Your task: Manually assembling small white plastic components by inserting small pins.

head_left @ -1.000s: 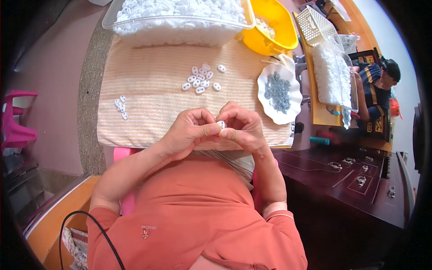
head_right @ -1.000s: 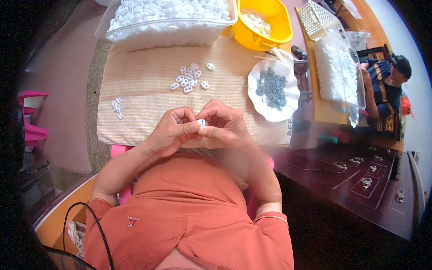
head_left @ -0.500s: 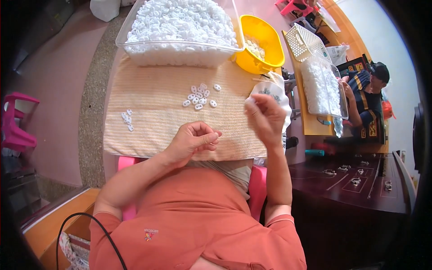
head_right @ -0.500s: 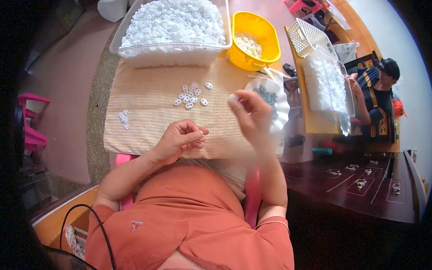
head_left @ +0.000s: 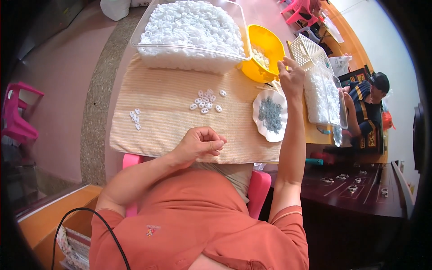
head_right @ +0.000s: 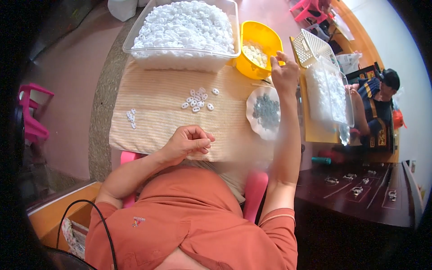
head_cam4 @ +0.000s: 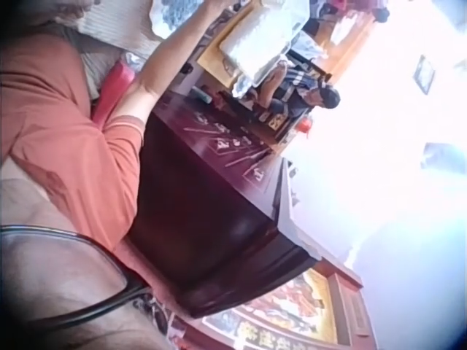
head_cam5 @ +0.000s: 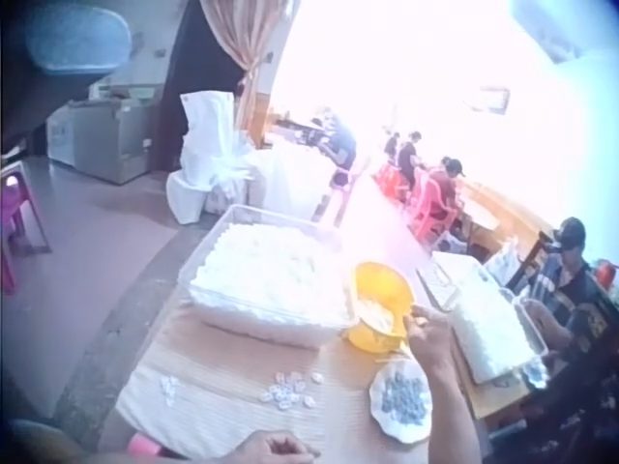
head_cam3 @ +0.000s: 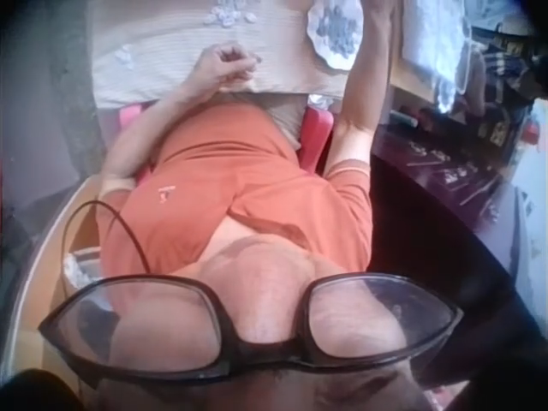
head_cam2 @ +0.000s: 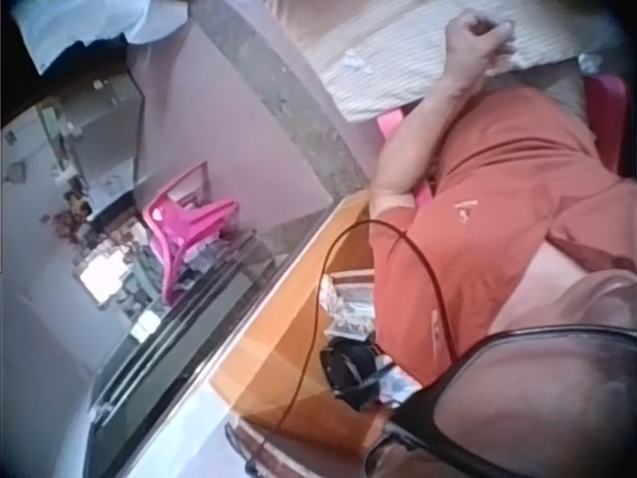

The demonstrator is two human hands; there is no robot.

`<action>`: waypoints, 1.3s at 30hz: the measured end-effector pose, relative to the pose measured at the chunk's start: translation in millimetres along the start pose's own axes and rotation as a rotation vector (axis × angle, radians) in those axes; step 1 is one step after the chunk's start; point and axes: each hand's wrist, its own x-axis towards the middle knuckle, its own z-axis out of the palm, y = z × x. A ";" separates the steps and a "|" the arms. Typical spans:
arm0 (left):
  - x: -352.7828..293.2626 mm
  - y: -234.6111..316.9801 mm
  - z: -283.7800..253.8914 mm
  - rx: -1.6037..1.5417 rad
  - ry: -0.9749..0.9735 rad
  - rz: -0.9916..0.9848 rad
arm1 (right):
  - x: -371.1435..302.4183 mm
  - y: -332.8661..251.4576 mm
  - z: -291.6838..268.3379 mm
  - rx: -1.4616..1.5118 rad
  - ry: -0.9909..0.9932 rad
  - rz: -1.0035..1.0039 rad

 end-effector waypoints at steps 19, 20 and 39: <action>1.6 -15.0 -2.8 0.251 -0.021 0.107 | -116.8 -120.4 75.6 0.316 -0.854 -0.232; 0.0 -11.6 -1.6 0.265 -0.014 0.108 | -118.2 -129.4 82.5 0.341 -0.858 -0.321; 11.0 -36.1 -6.1 0.383 -0.030 0.385 | -148.2 -207.6 183.3 0.140 -1.098 -1.107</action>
